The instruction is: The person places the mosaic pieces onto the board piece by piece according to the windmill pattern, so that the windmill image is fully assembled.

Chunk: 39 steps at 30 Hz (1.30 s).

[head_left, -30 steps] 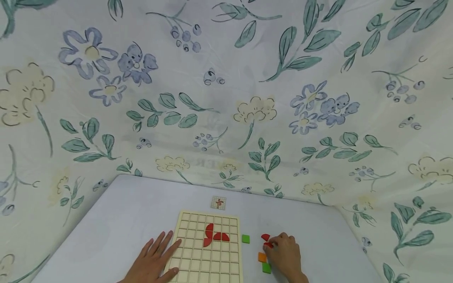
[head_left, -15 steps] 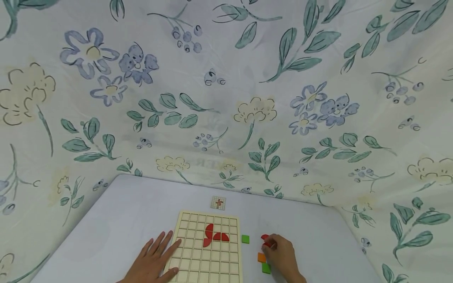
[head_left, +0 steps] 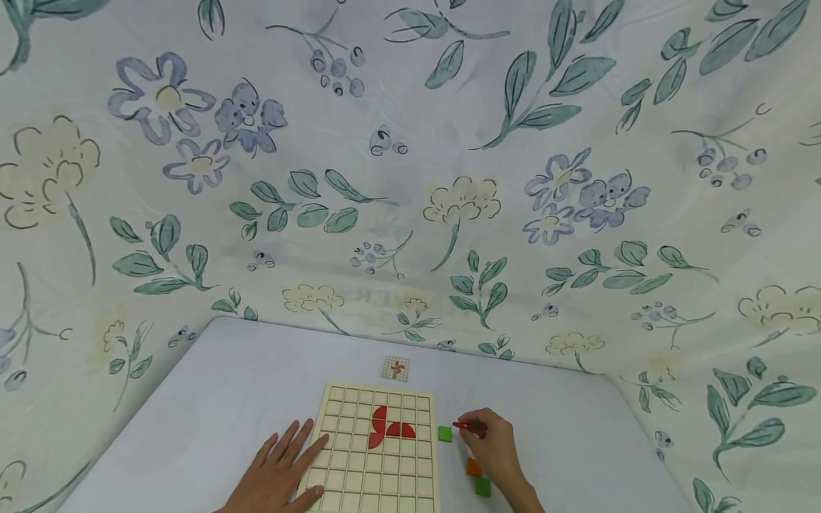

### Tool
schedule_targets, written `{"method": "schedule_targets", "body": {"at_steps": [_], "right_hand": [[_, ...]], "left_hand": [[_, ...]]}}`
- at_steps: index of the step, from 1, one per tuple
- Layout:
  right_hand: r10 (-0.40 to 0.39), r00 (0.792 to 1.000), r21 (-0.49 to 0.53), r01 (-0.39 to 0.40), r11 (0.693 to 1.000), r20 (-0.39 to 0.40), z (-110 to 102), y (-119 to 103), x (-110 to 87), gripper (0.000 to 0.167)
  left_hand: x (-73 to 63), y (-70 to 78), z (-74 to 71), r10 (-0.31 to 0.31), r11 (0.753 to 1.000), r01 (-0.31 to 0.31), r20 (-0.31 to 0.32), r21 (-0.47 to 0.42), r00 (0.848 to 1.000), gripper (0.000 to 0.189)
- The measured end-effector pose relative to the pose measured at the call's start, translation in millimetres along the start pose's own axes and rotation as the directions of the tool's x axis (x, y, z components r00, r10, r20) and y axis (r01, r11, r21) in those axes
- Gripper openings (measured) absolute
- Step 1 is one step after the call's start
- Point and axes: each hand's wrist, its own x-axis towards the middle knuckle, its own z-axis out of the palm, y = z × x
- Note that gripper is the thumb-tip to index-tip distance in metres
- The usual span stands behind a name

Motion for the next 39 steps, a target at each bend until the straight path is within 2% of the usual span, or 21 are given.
{"method": "schedule_targets", "body": {"at_steps": [6,13,23,30,33,39], "right_hand": [[-0.083,0.997,0.082,0.083,0.993,-0.005,9,-12,4.4,0.024],[-0.161,0.987,0.191,0.155,0.969,0.020,20,-22,7.4,0.024],[-0.150,0.975,0.267,0.103,0.958,0.163,37,-37,9.9,0.015],[-0.198,0.955,0.315,0.123,0.941,0.219,48,-52,11.3,0.011],[-0.219,0.946,0.323,0.135,0.937,0.238,53,-60,11.4,0.010],[-0.268,0.932,0.331,0.180,0.926,0.243,62,-76,14.5,0.008]], "left_hand": [[-0.9,-2.2,4.1,0.023,0.999,-0.022,-0.038,0.023,0.999,0.071],[0.1,-0.8,-0.6,0.003,1.000,-0.003,0.001,0.013,1.000,0.071],[0.1,0.0,-1.5,0.003,1.000,-0.003,0.014,0.007,1.000,0.071],[-0.1,0.1,-1.4,0.000,1.000,0.000,0.017,0.010,1.000,0.071],[-0.5,-1.0,1.0,0.014,1.000,-0.014,-0.005,0.018,1.000,0.071],[-0.6,-2.4,4.1,0.034,0.999,-0.033,-0.023,0.034,0.999,0.070]]}}
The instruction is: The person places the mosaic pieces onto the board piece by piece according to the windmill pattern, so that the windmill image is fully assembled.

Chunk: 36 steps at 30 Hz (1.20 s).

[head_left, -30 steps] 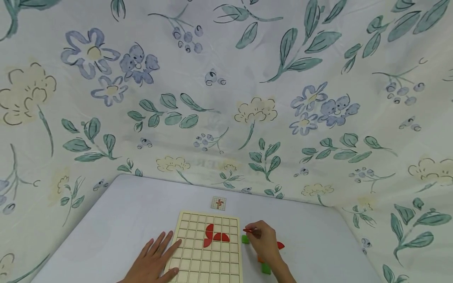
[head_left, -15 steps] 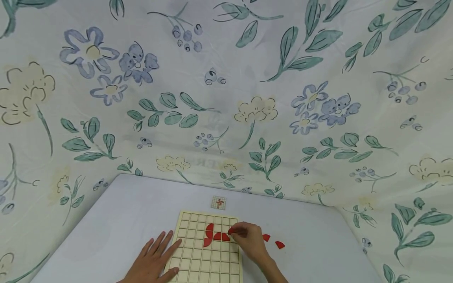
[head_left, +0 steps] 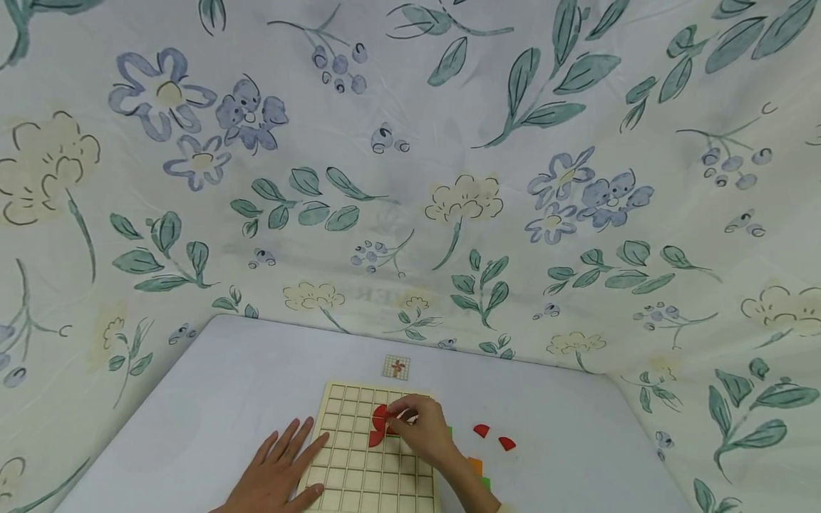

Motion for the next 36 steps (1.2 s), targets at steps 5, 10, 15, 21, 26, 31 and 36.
{"method": "schedule_targets", "body": {"at_steps": [5,10,15,21,26,31,36], "right_hand": [[0.036,0.999,0.015,-0.036,0.999,0.027,9,-5,8.2,0.008],[0.057,0.997,0.007,-0.057,0.998,0.059,19,-4,12.7,0.009],[0.062,0.991,-0.013,-0.061,0.998,0.120,30,-6,16.5,0.006],[0.065,0.988,-0.137,-0.046,0.989,0.139,41,-6,19.9,0.003],[-0.011,0.994,-0.281,0.041,0.959,0.108,44,-3,19.1,0.003],[-0.110,0.992,-0.425,0.124,0.897,0.058,45,-1,16.2,0.004],[-0.155,0.987,-0.451,0.160,0.878,0.050,48,0,16.4,0.008]], "left_hand": [[0.5,0.4,-0.9,-0.013,1.000,0.013,0.010,-0.015,1.000,0.070],[1.0,0.0,-0.9,-0.006,1.000,0.006,0.004,-0.013,1.000,0.070],[1.6,-0.3,-0.8,-0.005,1.000,0.005,-0.001,-0.016,1.000,0.070],[0.4,0.4,-1.9,-0.008,1.000,0.009,0.002,-0.012,1.000,0.069],[-0.2,1.0,-1.1,0.001,1.000,-0.001,-0.009,-0.008,1.000,0.069],[-0.1,0.2,-1.0,0.006,1.000,-0.006,-0.008,0.001,1.000,0.069],[-0.6,0.1,-1.6,-0.002,1.000,0.002,0.001,-0.001,1.000,0.069]]}}
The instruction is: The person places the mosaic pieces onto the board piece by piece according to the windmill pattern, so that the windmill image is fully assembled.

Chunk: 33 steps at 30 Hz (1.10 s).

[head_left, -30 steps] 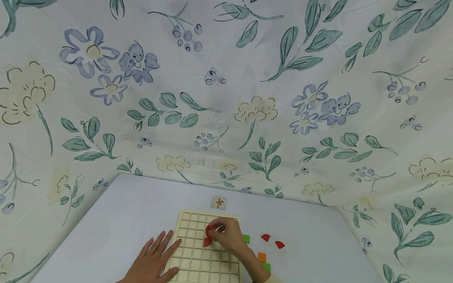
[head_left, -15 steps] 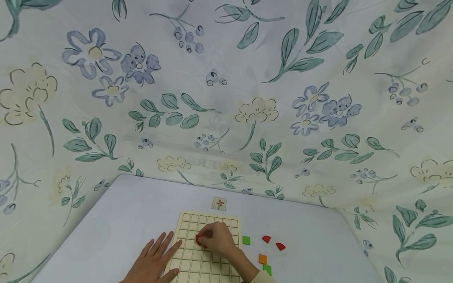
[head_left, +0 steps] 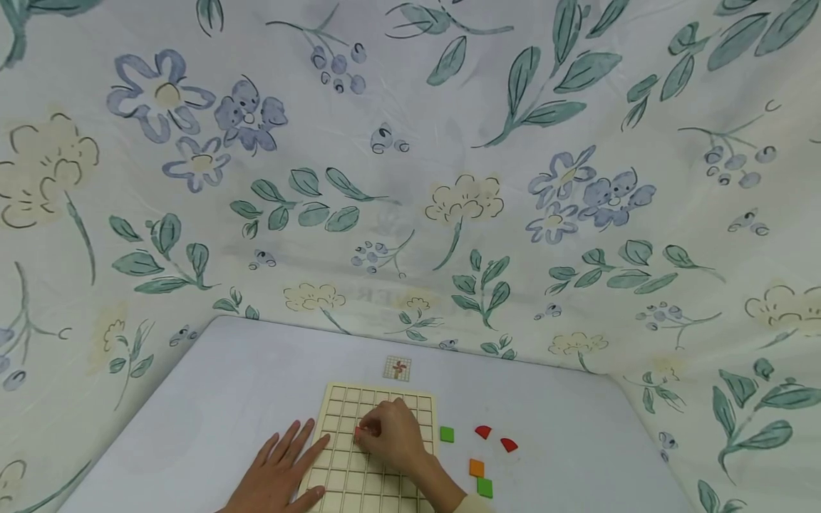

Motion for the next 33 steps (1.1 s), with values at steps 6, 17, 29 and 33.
{"method": "schedule_targets", "body": {"at_steps": [6,17,29,33], "right_hand": [[-0.064,0.997,-0.149,0.058,0.987,-0.035,3,-1,-2.9,0.015],[-0.085,0.993,-0.148,0.072,0.986,-0.083,8,-2,-6.0,0.011],[-0.116,0.992,-0.163,0.107,0.981,-0.047,-1,0,-15.4,0.009],[-0.133,0.988,-0.155,0.120,0.981,-0.076,2,3,-15.6,0.006]], "left_hand": [[0.4,0.0,1.6,0.005,1.000,-0.005,0.002,-0.006,1.000,0.070],[0.0,-0.9,2.7,-0.005,1.000,0.005,0.007,-0.009,1.000,0.070],[0.8,0.4,-0.1,-0.018,1.000,0.018,0.038,-0.004,0.999,0.070],[1.0,1.2,-2.7,-0.021,1.000,0.021,0.039,-0.008,0.999,0.070]]}}
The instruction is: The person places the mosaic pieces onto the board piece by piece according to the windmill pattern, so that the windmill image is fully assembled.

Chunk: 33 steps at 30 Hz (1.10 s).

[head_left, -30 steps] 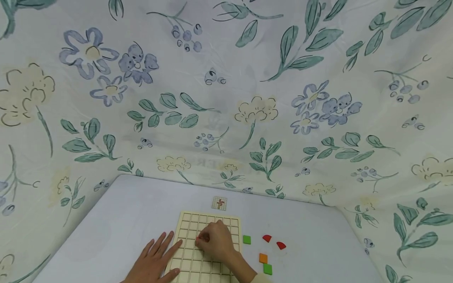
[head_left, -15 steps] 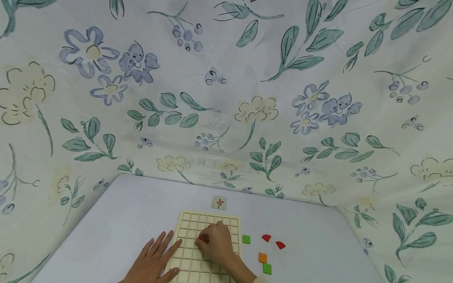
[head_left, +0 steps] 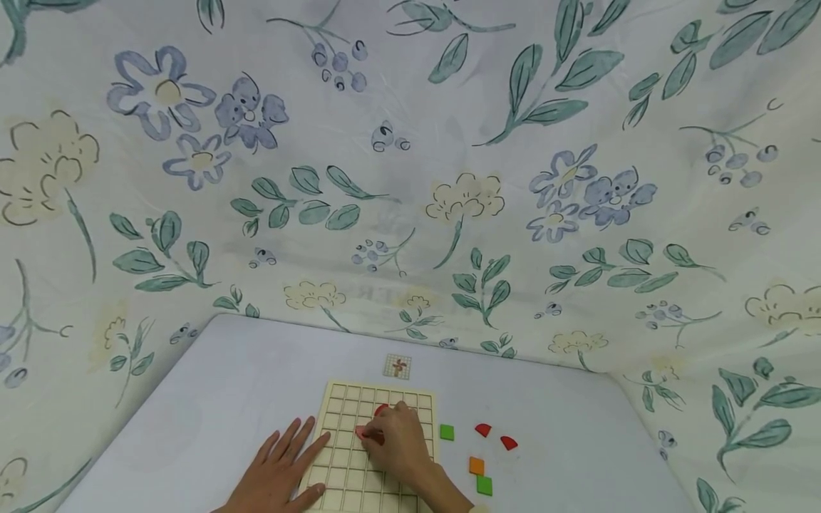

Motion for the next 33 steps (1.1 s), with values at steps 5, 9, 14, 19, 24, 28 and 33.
{"method": "schedule_targets", "body": {"at_steps": [5,9,14,19,24,28,33], "right_hand": [[0.003,0.999,-0.028,-0.004,1.000,-0.041,5,0,1.0,0.009],[0.004,1.000,-0.039,-0.005,0.999,-0.026,5,0,-0.5,0.010],[-0.006,1.000,-0.082,0.006,0.997,-0.001,3,-1,-2.8,0.014],[0.000,1.000,-0.108,0.001,0.994,0.002,2,-1,-3.4,0.016],[0.017,0.999,-0.107,-0.021,0.994,-0.039,1,1,-7.4,0.021],[0.053,0.996,-0.039,-0.056,0.998,-0.071,-7,6,-13.7,0.018],[0.142,0.989,0.015,-0.142,0.990,-0.033,-21,17,-23.4,0.011]], "left_hand": [[0.2,-0.2,-1.1,-0.012,1.000,0.013,0.013,-0.022,1.000,0.070],[0.4,0.0,1.3,-0.009,1.000,0.009,-0.001,-0.026,1.000,0.070],[0.7,-0.6,3.5,0.002,1.000,-0.003,-0.029,-0.021,1.000,0.070],[0.9,-1.0,3.8,-0.008,1.000,0.007,-0.015,-0.018,1.000,0.070],[0.5,-0.5,3.6,-0.005,1.000,0.005,-0.008,-0.022,1.000,0.070],[-1.0,-2.0,5.7,0.011,1.000,-0.011,-0.026,0.005,1.000,0.071],[-0.7,-2.4,8.6,0.033,0.999,-0.031,-0.056,0.035,0.998,0.072]]}}
